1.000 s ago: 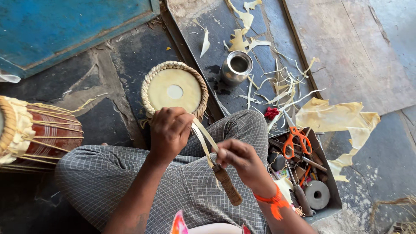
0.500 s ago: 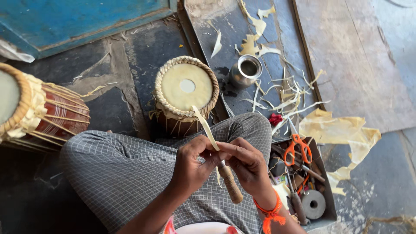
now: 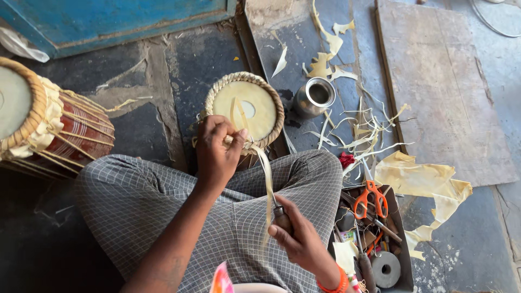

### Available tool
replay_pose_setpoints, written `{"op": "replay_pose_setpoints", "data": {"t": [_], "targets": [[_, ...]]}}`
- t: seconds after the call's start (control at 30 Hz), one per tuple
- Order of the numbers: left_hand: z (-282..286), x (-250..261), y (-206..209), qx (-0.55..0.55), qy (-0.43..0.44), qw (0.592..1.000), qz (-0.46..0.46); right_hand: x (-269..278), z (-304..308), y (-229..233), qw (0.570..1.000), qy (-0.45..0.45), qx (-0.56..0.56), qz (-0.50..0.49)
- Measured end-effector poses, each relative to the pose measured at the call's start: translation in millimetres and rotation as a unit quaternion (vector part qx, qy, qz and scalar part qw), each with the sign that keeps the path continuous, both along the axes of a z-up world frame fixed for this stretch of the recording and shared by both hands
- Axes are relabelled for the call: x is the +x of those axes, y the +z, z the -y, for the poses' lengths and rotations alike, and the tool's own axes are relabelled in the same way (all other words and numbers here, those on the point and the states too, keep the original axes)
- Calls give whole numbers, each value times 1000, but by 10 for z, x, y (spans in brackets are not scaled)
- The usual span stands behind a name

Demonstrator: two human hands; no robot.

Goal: The person sits on the floor and uses a metal awl to puncture holes in the skin of a small drum. They then thread a long strip of light-colored material through the holes to secure the drumhead, pulling it tight and adjusting the tension.

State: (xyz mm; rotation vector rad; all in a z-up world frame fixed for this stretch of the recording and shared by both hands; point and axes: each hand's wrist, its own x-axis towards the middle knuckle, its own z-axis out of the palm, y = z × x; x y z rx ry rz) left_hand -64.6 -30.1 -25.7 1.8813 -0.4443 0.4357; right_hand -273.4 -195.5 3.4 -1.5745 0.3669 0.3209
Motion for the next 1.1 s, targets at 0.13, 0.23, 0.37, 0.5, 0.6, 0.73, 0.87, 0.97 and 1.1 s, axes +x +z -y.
{"op": "replay_pose_setpoints", "data": {"t": [0.13, 0.23, 0.37, 0.5, 0.6, 0.73, 0.87, 0.97, 1.1], "targets": [[48, 6, -44, 15, 36, 999, 37, 21, 1, -220, 993, -10, 114, -14], [92, 15, -54, 25, 51, 998, 32, 21, 44, -310, 983, -5, 181, -2], [127, -40, 4, 14, 56, 998, 35, 13, 39, -345, 976, -12, 216, -6], [153, -72, 52, 3, 61, 997, 38, 7, 10, -347, 980, -17, 199, -6], [154, -88, 73, -3, 63, 998, 27, 13, 7, -336, 981, -18, 192, -15], [147, -81, 74, -15, 58, 998, 18, 29, 7, -329, 980, -17, 197, -14], [152, -83, 70, -2, 63, 998, 20, 32, -1, -349, 982, -16, 187, -12], [173, -93, 98, 29, 74, 996, 29, 25, 0, -373, 980, -21, 197, -12], [202, -162, 131, 85, 67, 993, 51, 32, 26, -409, 981, 4, 196, 3]]}}
